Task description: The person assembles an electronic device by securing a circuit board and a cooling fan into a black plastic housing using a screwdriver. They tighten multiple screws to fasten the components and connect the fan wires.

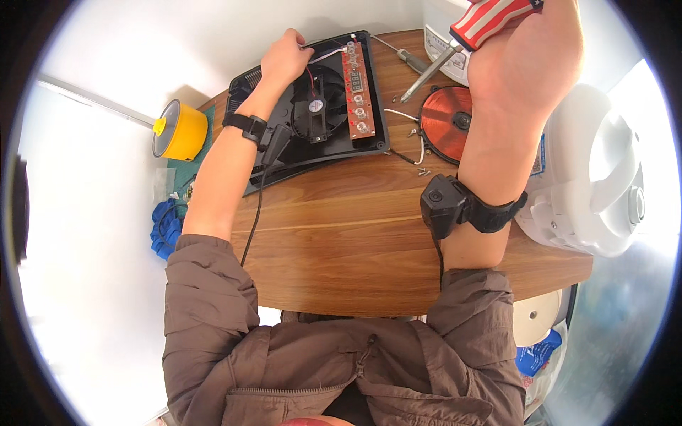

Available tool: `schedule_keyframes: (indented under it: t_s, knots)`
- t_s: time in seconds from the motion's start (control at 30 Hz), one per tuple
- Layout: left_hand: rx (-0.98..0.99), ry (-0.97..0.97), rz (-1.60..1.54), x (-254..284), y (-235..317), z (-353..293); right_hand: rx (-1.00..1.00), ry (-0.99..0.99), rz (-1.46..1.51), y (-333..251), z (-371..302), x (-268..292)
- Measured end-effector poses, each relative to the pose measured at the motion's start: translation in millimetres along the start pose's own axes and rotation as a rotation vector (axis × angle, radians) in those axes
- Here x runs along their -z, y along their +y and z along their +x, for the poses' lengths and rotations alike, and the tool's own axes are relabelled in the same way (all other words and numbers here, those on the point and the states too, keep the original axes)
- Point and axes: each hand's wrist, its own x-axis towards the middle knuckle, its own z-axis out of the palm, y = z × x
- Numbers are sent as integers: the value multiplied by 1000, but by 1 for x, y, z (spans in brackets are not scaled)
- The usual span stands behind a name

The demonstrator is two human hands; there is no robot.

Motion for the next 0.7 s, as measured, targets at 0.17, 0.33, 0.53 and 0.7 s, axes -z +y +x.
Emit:
schedule_keyframes:
  t_s: [0.17,0.33,0.53,0.7]
  knots:
    - [25,170,-160,7,-9,5,25,20,-13,-2,4,6]
    - [69,202,-407,27,-32,8,8,39,-13,0,8,13]
    - [56,27,-735,73,-33,-26,44,-62,-20,11,7,22]
    - [136,-97,-746,98,-38,-77,-31,-50,-62,6,-1,7]
